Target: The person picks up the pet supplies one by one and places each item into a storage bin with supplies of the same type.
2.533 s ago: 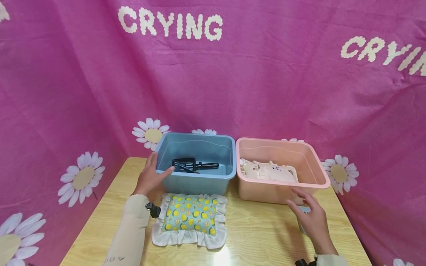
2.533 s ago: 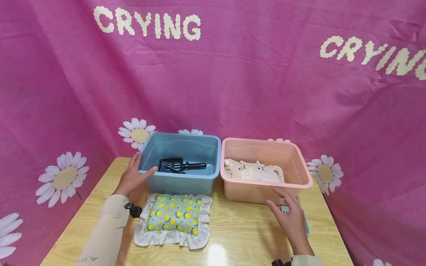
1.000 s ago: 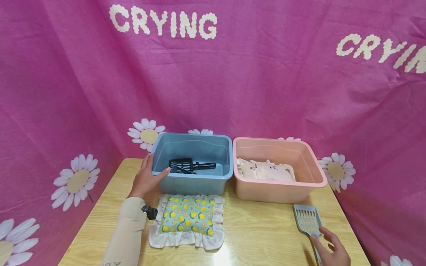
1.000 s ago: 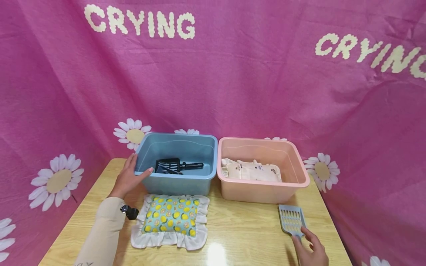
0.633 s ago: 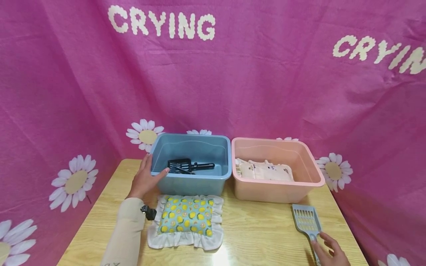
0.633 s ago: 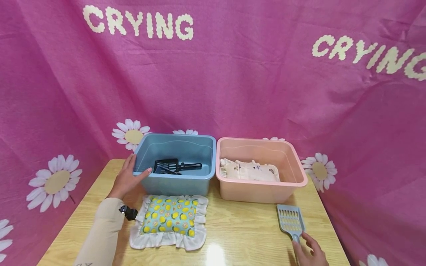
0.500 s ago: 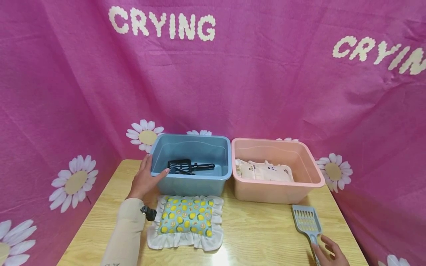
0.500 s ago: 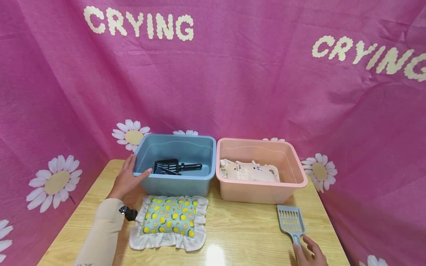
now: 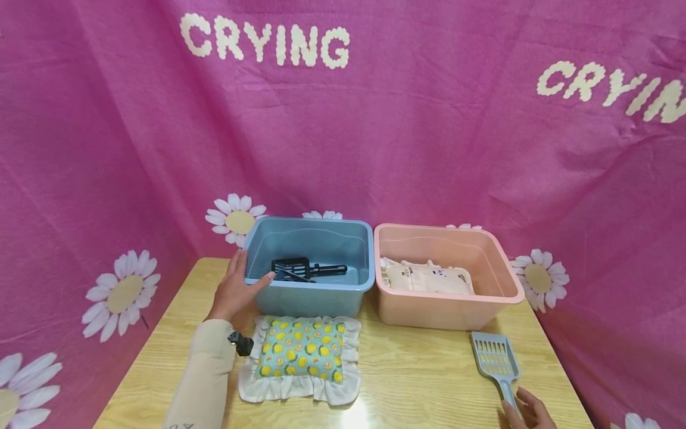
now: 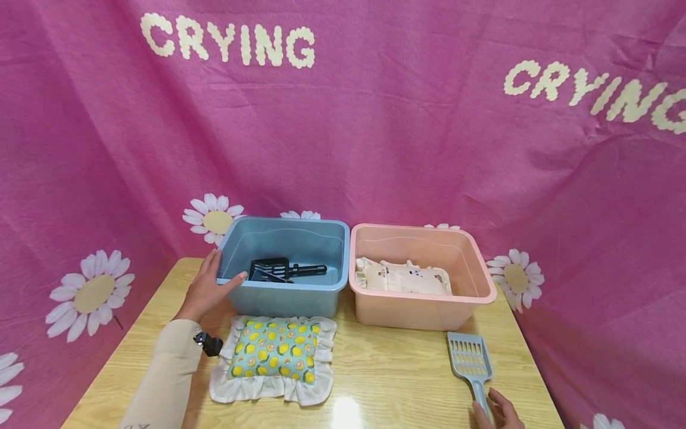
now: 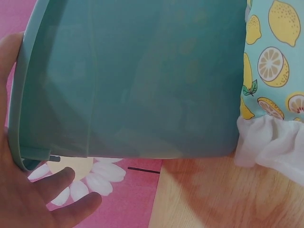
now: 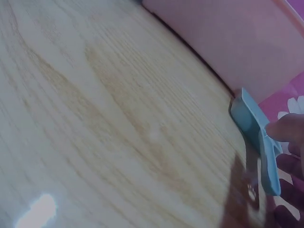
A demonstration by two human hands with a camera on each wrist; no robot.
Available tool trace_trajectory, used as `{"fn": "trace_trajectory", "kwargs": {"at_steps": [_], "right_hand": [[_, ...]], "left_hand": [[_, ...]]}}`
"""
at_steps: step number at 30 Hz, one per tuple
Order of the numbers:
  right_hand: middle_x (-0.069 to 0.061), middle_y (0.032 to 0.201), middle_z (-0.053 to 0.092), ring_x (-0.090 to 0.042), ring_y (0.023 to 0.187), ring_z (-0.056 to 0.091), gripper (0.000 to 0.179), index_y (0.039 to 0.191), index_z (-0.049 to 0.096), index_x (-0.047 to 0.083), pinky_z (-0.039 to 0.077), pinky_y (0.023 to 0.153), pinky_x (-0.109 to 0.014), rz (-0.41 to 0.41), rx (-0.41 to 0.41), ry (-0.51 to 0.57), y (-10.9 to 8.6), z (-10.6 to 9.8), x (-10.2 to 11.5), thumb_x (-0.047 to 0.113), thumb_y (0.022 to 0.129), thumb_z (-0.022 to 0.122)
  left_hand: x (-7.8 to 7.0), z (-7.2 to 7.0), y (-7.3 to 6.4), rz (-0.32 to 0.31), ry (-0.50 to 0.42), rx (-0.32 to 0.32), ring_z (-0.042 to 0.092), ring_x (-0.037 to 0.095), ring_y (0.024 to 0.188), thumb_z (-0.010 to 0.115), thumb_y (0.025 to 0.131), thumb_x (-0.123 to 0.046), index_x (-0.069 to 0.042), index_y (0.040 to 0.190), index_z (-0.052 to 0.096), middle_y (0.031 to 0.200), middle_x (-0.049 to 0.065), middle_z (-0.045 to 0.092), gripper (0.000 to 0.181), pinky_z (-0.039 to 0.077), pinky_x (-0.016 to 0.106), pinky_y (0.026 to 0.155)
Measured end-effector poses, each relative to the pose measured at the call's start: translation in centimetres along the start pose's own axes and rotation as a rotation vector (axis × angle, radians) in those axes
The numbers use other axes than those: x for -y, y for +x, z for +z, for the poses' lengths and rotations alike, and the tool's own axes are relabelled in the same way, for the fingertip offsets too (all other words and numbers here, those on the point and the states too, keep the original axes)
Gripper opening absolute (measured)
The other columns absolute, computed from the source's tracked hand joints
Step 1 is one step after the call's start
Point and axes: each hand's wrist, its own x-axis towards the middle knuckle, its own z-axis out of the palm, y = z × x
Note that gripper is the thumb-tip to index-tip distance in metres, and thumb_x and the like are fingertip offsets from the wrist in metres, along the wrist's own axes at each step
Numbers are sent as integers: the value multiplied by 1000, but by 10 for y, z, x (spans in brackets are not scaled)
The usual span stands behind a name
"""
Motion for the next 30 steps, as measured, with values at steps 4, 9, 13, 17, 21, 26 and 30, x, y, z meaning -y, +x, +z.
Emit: {"fn": "trace_trajectory", "kwargs": {"at_steps": [4,9,13,17,21,26,30], "right_hand": [[-9,104,67,13,73,52,76,135,48,-5,53,58,-17,-5,-22,54,-1,5,-1,37,80,78],[24,86,54,11,72,54,73,132,52,-5,50,57,-14,-11,-95,86,-4,13,-5,33,77,81],[9,94,60,7,69,56,81,135,50,-3,52,56,-18,52,-89,98,-3,16,-9,41,75,81],[-7,98,66,2,67,59,85,135,50,-3,52,54,-21,71,-77,71,-2,16,-9,48,73,80],[-13,103,64,3,69,54,81,130,56,-2,46,55,-16,6,-107,-48,-5,15,-5,55,76,75],[-18,106,62,4,70,48,82,124,61,-2,40,55,-13,-64,-134,-166,-4,13,-2,64,75,70],[-13,91,67,-1,65,55,76,120,63,-3,46,52,-18,-67,-91,-125,-4,14,0,59,77,71]], "left_hand": [[3,0,-1,-7,-5,5,24,44,140,55,81,-72,-16,156,6,162,8,3,106,29,68,103],[4,-1,-1,-7,-9,4,24,44,139,55,81,-72,-16,156,6,162,8,2,106,29,69,102],[2,-1,0,-1,-6,2,25,45,139,55,81,-72,-15,156,7,162,7,2,106,29,69,102],[0,-1,1,5,-4,7,26,44,139,55,82,-71,-16,156,7,162,6,2,105,30,69,102],[-2,0,2,9,1,7,25,44,139,56,82,-71,-16,156,7,162,7,3,104,30,69,101],[-2,-1,0,-1,-4,7,25,45,139,56,82,-70,-16,157,7,162,8,3,105,31,69,101],[-1,-1,0,-1,-4,10,26,45,138,56,82,-71,-16,157,7,162,8,2,105,31,69,100]]}}
